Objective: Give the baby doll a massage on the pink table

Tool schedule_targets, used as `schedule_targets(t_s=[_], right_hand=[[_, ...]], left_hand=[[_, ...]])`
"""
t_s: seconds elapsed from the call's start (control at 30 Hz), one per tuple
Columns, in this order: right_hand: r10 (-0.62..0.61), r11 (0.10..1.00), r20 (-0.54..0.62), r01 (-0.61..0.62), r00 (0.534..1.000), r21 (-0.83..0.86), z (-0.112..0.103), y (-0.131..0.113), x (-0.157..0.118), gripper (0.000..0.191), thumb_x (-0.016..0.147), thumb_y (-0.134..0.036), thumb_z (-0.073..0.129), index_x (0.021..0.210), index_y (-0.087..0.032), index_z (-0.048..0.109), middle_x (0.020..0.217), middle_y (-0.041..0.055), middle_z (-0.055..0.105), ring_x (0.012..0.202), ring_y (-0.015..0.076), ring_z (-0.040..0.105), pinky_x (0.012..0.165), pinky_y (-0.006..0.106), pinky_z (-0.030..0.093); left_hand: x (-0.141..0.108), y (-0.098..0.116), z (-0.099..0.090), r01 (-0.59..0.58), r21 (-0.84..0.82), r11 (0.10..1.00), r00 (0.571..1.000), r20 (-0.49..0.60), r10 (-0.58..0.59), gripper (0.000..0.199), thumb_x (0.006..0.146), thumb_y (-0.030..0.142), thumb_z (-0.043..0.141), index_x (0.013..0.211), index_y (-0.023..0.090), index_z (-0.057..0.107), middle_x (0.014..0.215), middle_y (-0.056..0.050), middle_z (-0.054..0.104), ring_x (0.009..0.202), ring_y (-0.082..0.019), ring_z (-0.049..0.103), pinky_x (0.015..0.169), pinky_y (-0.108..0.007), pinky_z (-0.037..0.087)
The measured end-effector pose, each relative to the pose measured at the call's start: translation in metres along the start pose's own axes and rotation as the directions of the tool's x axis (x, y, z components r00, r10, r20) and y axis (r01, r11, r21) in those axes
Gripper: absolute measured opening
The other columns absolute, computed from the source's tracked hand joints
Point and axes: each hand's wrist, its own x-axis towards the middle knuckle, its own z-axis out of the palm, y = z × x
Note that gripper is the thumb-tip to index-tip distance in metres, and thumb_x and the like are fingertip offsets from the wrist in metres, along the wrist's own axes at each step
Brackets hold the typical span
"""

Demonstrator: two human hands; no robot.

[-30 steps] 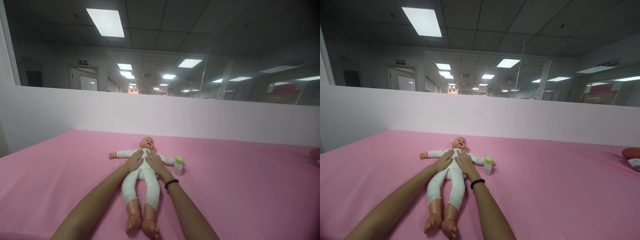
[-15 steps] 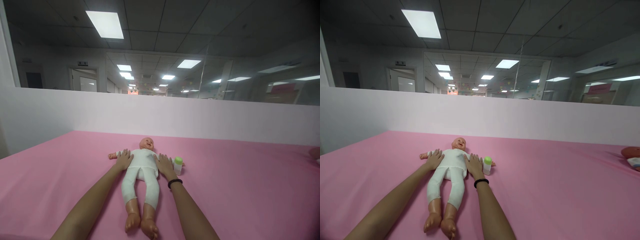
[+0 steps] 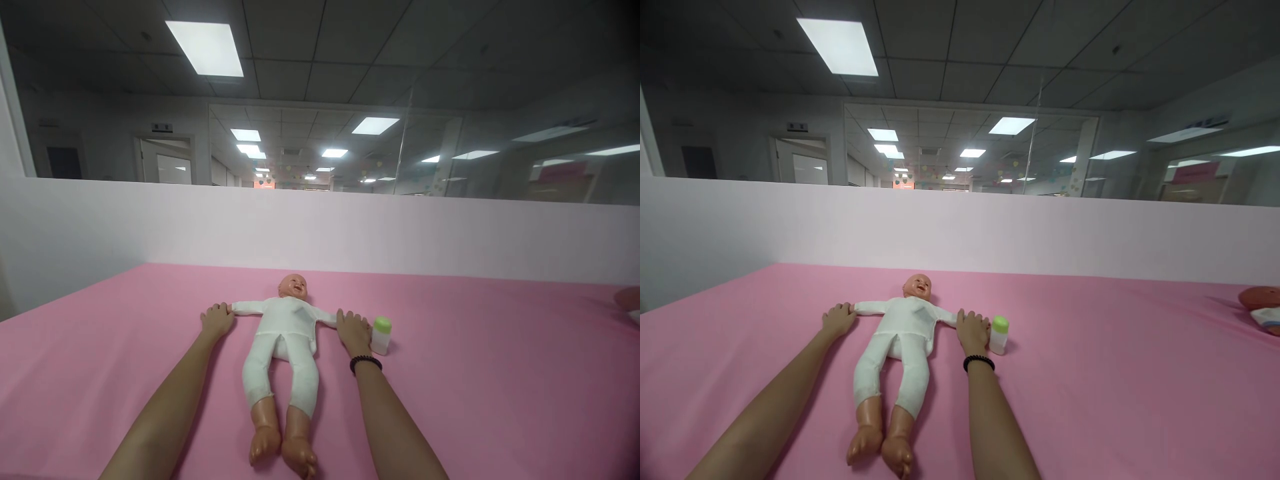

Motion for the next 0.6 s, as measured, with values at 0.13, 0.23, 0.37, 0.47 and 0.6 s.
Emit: schedule_targets(t_s=[0.13,0.23,0.37,0.47,0.6], right_hand=[[0.189,0.981,-0.025,-0.188,0.982,0.041,-0.001,0.005,0.004,0.055,0.099,-0.046,0.034,0.123,-0.008,0.065,0.127,0.0284,0.058,0.129,0.0382,0.047,0.109,0.053,0.031],[0.313,0.936,-0.051,-0.3,0.948,0.184,0.0,0.007,0.006,0.068,0.095,-0.052,0.042,0.132,0.003,0.056,0.141,0.0353,0.045,0.139,0.0423,0.036,0.113,0.055,0.026],[0.439,0.871,-0.086,-0.4,0.894,0.284,0.001,0.012,0.006,0.084,0.09,-0.055,0.046,0.144,0.009,0.039,0.15,0.0397,0.031,0.141,0.0454,0.034,0.111,0.056,0.029],[0.45,0.869,-0.14,-0.397,0.882,0.296,0.001,0.014,0.004,0.086,0.091,-0.053,0.045,0.142,0.015,0.037,0.141,0.0411,0.042,0.138,0.0449,0.038,0.111,0.053,0.031],[0.44,0.851,-0.119,-0.371,0.89,0.372,-0.001,0.019,0.006,0.066,0.088,-0.047,0.049,0.125,0.006,0.059,0.122,0.035,0.06,0.126,0.0442,0.051,0.105,0.053,0.039]], left_hand=[[0.007,-0.011,0.0,0.056,-0.079,0.995,0.998,-0.028,-0.059,0.038,0.092,0.035,0.038,0.116,0.018,0.062,0.131,-0.021,0.061,0.124,-0.037,0.055,0.106,-0.052,0.035],[0.011,-0.016,-0.001,0.085,-0.15,0.985,0.995,-0.043,-0.092,0.033,0.089,0.033,0.043,0.11,0.019,0.064,0.13,-0.021,0.063,0.125,-0.036,0.056,0.106,-0.05,0.035],[0.013,-0.019,-0.002,0.102,-0.276,0.956,0.992,-0.041,-0.118,0.027,0.081,0.033,0.053,0.101,0.02,0.067,0.122,-0.019,0.068,0.12,-0.037,0.06,0.101,-0.047,0.039],[0.012,-0.021,-0.004,0.118,-0.394,0.912,0.989,-0.038,-0.144,0.027,0.074,0.03,0.061,0.098,0.018,0.067,0.113,-0.019,0.072,0.112,-0.039,0.063,0.097,-0.046,0.042],[0.01,-0.024,-0.003,0.111,-0.594,0.797,0.986,-0.036,-0.164,0.032,0.072,0.026,0.064,0.103,0.021,0.065,0.093,-0.01,0.075,0.096,-0.032,0.068,0.09,-0.042,0.047]])
